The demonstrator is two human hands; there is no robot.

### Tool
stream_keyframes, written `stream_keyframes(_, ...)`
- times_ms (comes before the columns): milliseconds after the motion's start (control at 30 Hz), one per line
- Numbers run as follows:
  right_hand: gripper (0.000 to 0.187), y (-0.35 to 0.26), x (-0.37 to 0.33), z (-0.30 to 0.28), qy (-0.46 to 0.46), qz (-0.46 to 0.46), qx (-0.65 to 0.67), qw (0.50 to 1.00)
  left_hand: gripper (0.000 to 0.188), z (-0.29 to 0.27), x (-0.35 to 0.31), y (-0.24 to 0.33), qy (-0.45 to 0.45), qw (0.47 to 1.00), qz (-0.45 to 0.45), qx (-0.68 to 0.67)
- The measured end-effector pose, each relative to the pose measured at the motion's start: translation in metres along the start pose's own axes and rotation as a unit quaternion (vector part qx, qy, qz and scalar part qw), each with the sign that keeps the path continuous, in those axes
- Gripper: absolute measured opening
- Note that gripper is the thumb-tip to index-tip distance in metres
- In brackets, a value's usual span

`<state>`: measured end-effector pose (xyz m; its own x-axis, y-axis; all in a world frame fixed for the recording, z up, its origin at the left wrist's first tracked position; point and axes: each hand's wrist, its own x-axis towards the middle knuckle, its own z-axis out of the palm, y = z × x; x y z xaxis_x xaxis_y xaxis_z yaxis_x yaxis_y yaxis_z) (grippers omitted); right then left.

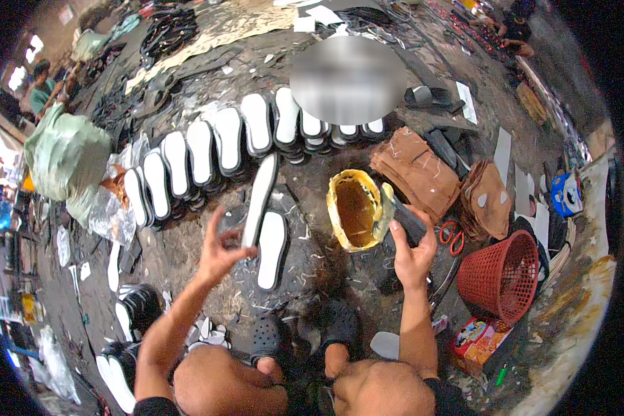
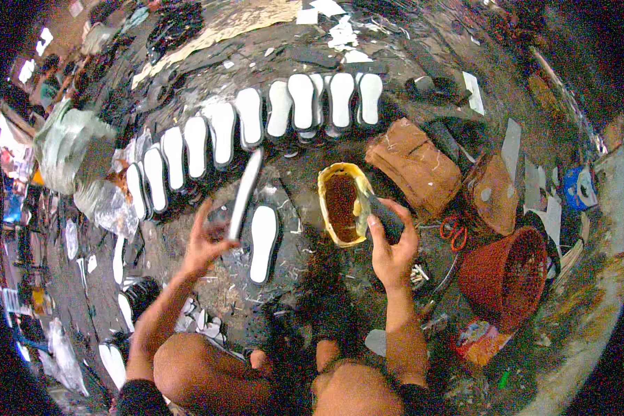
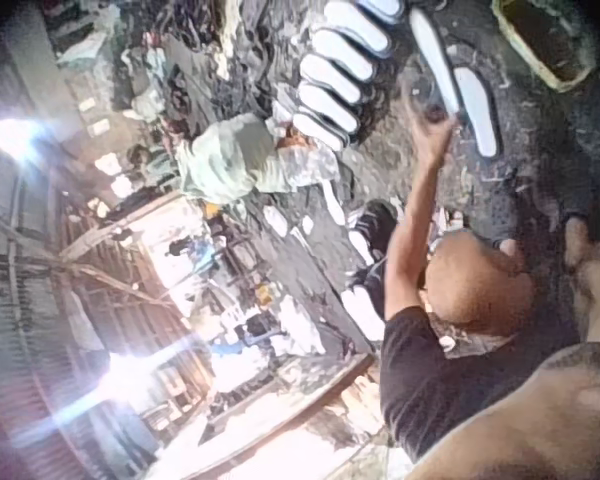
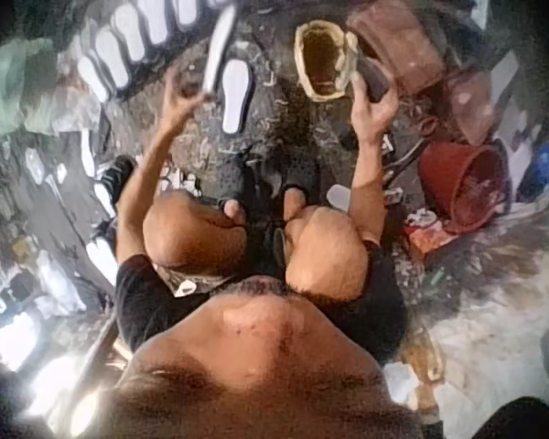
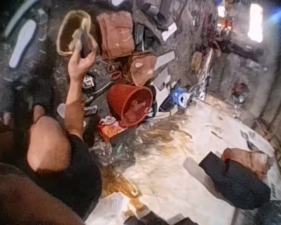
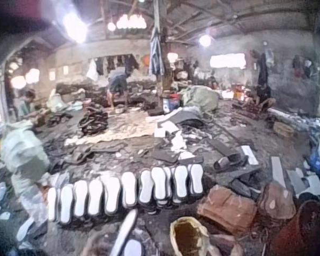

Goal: The person sits on the floor and applies glue to the edges of white shoe soles using a brush. They pick up each sole, spread glue along the perimeter, and place the treated soles into a growing stack nearby.

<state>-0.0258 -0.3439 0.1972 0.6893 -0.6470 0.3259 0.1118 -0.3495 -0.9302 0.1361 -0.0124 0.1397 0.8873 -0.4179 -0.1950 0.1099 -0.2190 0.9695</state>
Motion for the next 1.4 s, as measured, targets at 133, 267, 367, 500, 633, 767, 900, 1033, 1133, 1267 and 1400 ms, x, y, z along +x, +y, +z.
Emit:
stream_keyframes(133, 0.028, 0.014, 0.005, -0.018, 0.054, 0.020, -0.025, 0.998, 0.125, 0.064, 0.130, 0.099, -0.045, 0.986, 0.104, 0.125)
stream_keyframes(267, 0.027, 0.019, 0.012, -0.019, 0.068, 0.017, 0.003, 0.998, 0.121, 0.159, 0.245, 0.116, 0.029, 0.950, 0.208, 0.230)
stream_keyframes(367, 0.027, 0.024, 0.012, -0.018, 0.076, 0.031, 0.028, 0.996, 0.118, 0.201, 0.294, 0.076, 0.103, 0.917, 0.246, 0.297)
stream_keyframes(500, 0.032, 0.035, 0.010, -0.032, 0.087, 0.039, 0.005, 0.995, 0.102, 0.229, 0.268, 0.058, 0.064, 0.916, 0.176, 0.355)
stream_keyframes(633, 0.037, 0.028, 0.019, -0.016, 0.048, 0.009, -0.050, 0.998, 0.073, 0.143, 0.193, 0.054, -0.135, 0.891, 0.278, 0.333)
stream_keyframes(767, 0.029, 0.027, 0.026, 0.033, -0.120, 0.048, -0.020, 0.991, 0.058, 0.038, 0.069, 0.068, -0.306, 0.854, 0.016, 0.421)
stream_keyframes(900, 0.030, 0.059, 0.031, 0.138, -0.253, 0.038, -0.063, 0.965, 0.059, -0.024, -0.044, -0.015, -0.233, 0.872, 0.025, 0.430)
stream_keyframes(1033, 0.043, 0.115, 0.011, 0.235, -0.317, -0.018, -0.137, 0.938, 0.064, 0.016, -0.110, -0.109, -0.136, 0.936, 0.001, 0.325)
stream_keyframes(1133, 0.052, 0.129, 0.002, 0.255, -0.397, -0.075, -0.292, 0.867, 0.067, 0.056, -0.130, -0.133, -0.099, 0.954, -0.033, 0.281)
stream_keyframes(1267, 0.036, 0.123, 0.007, 0.266, -0.472, -0.157, -0.384, 0.778, 0.066, 0.066, -0.133, -0.137, -0.084, 0.951, -0.028, 0.296)
stream_keyframes(1400, 0.029, 0.116, -0.021, 0.269, -0.552, -0.234, -0.304, 0.741, 0.057, 0.054, -0.135, -0.142, -0.078, 0.960, -0.027, 0.268)
